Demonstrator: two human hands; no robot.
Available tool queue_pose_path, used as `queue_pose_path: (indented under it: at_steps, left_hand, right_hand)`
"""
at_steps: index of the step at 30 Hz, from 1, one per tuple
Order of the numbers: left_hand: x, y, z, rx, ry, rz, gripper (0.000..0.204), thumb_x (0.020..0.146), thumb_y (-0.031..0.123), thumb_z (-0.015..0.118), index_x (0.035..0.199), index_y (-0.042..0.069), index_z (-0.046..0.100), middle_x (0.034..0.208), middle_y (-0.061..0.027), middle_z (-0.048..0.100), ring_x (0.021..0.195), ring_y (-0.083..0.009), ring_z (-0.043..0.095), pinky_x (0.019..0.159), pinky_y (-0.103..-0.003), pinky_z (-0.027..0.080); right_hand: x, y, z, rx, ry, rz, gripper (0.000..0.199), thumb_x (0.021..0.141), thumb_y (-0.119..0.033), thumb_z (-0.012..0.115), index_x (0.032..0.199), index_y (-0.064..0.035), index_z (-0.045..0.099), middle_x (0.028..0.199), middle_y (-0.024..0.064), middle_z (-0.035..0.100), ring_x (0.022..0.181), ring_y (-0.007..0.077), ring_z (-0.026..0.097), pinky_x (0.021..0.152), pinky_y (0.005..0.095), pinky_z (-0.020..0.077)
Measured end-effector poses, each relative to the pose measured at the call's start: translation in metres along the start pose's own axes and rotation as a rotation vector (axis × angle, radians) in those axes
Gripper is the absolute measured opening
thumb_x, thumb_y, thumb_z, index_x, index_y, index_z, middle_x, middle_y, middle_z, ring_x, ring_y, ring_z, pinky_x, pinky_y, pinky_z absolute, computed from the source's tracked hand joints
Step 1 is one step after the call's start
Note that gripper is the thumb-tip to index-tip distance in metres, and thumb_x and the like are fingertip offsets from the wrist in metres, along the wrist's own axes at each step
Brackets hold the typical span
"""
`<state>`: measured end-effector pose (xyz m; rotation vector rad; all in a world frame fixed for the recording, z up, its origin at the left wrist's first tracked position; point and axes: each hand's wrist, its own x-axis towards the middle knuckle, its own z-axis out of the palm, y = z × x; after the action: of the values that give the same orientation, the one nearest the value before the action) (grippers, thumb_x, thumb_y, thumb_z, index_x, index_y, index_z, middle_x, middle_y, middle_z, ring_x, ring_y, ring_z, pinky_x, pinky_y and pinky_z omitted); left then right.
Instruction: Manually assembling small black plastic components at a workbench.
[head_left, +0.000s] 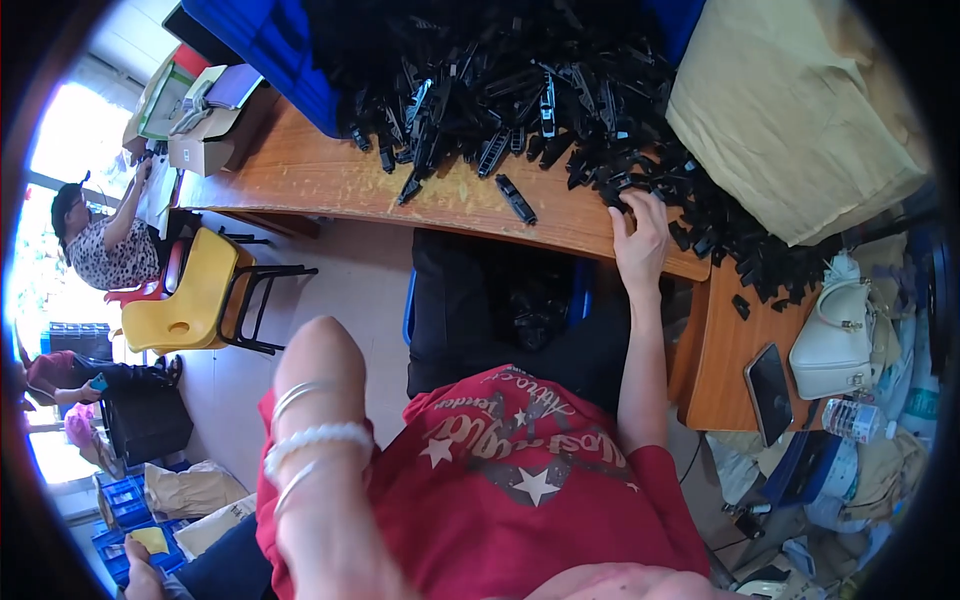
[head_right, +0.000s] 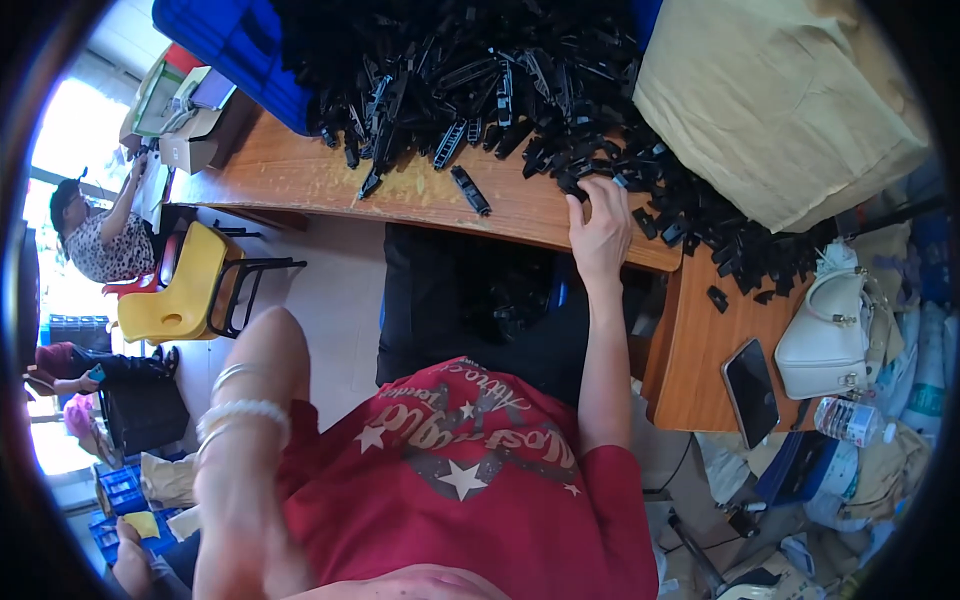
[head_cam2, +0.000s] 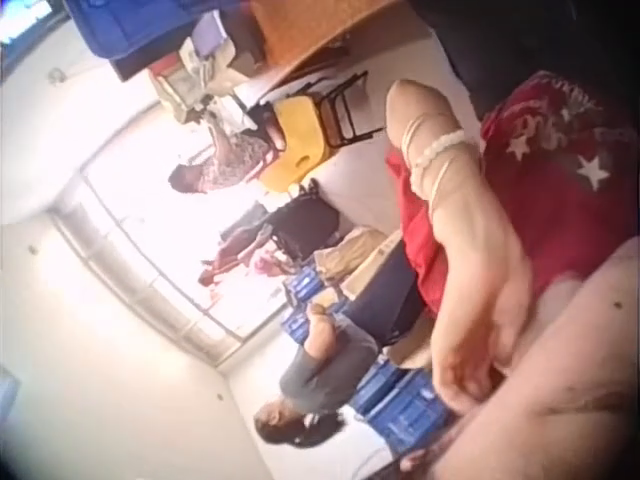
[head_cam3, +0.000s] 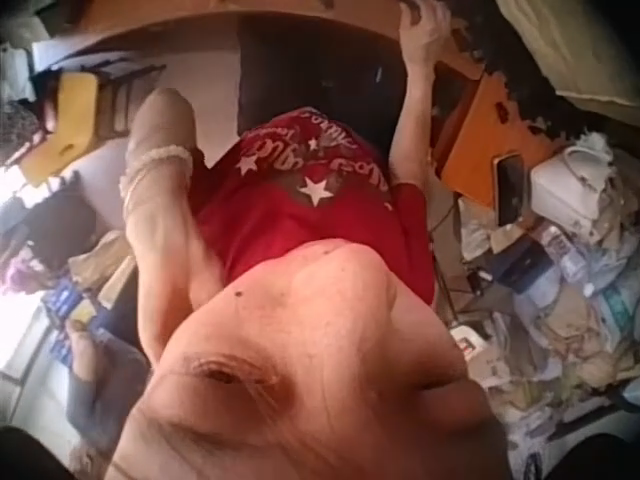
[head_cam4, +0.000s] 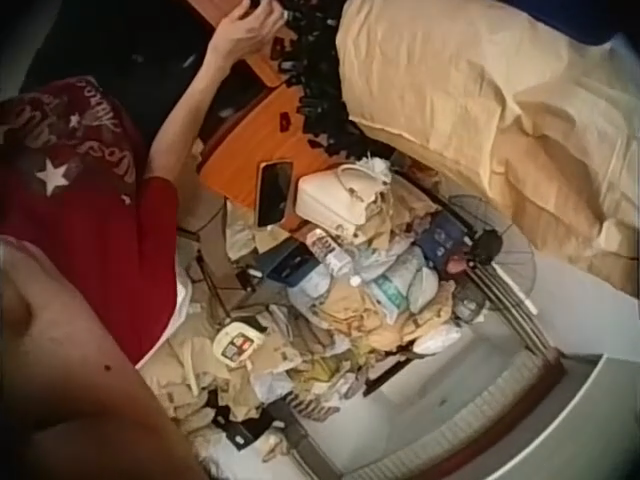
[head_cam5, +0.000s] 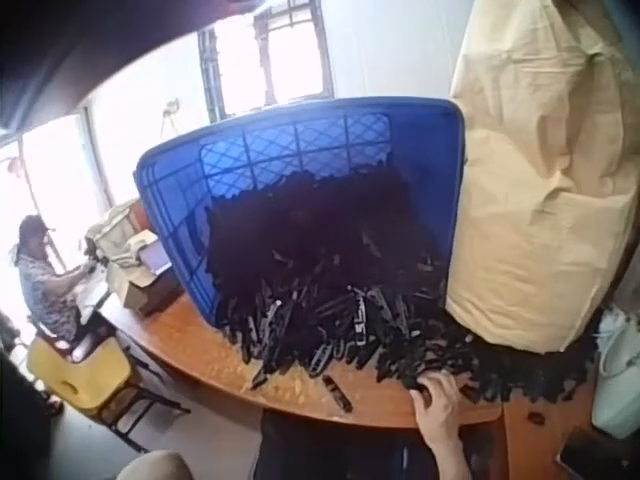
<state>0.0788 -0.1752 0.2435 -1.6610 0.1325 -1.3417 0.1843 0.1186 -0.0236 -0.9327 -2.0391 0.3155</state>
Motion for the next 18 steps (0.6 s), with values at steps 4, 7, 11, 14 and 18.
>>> queue_pose_path:
  at_steps: [4,7,11,14,18]
  left_hand:
    - [-0.097,-0.011,-0.001,0.235,0.039,-0.246,0.012,0.095,0.016,0.054,0.099,0.009,0.062,0.105,-0.0045,0.054,0.096,-0.0165,0.055,0.081,-0.029,0.049]
    - [-0.185,-0.02,-0.01,0.407,-0.529,-0.897,0.023,0.072,-0.002,0.065,0.095,0.0,0.06,0.083,-0.0115,0.061,0.07,-0.0281,0.059,0.062,-0.036,0.048]
    - [-0.303,-0.021,-0.033,0.205,-0.876,-1.194,0.032,0.071,-0.009,0.065,0.102,-0.001,0.063,0.091,-0.0142,0.061,0.081,-0.0307,0.062,0.07,-0.039,0.051]
    - [-0.309,0.005,-0.02,0.021,-0.996,-1.25,0.03,0.075,-0.004,0.067,0.105,0.0,0.064,0.101,-0.0146,0.062,0.087,-0.0303,0.063,0.073,-0.038,0.052]
    - [-0.317,0.02,0.0,0.01,-1.083,-1.349,0.037,0.076,0.002,0.07,0.112,0.002,0.061,0.109,-0.0136,0.057,0.092,-0.0313,0.059,0.078,-0.039,0.049]
  right_hand:
    - [0.0,0.004,-0.001,-0.03,-0.015,-0.011,0.025,0.08,-0.011,0.075,0.1,-0.0012,0.064,0.1,0.0097,0.058,0.096,0.0281,0.056,0.082,0.0391,0.0467]
    - [0.001,-0.001,-0.005,-0.143,-0.03,-0.013,0.027,0.079,-0.014,0.076,0.101,-0.0023,0.065,0.099,0.0091,0.058,0.096,0.0269,0.056,0.083,0.0391,0.045]
    - [0.004,-0.003,-0.002,-0.125,-0.066,0.019,0.027,0.08,-0.015,0.076,0.101,-0.0028,0.065,0.099,0.0091,0.058,0.096,0.0274,0.055,0.084,0.0393,0.0439]
    - [-0.001,0.0,0.001,-0.074,-0.02,0.035,0.023,0.081,-0.01,0.074,0.1,-0.0013,0.064,0.097,0.0106,0.06,0.091,0.0291,0.057,0.08,0.039,0.046]
    - [-0.002,-0.006,-0.004,0.042,0.022,0.08,0.022,0.081,-0.003,0.073,0.1,0.0008,0.063,0.09,0.0103,0.062,0.078,0.0248,0.057,0.068,0.0332,0.0472]
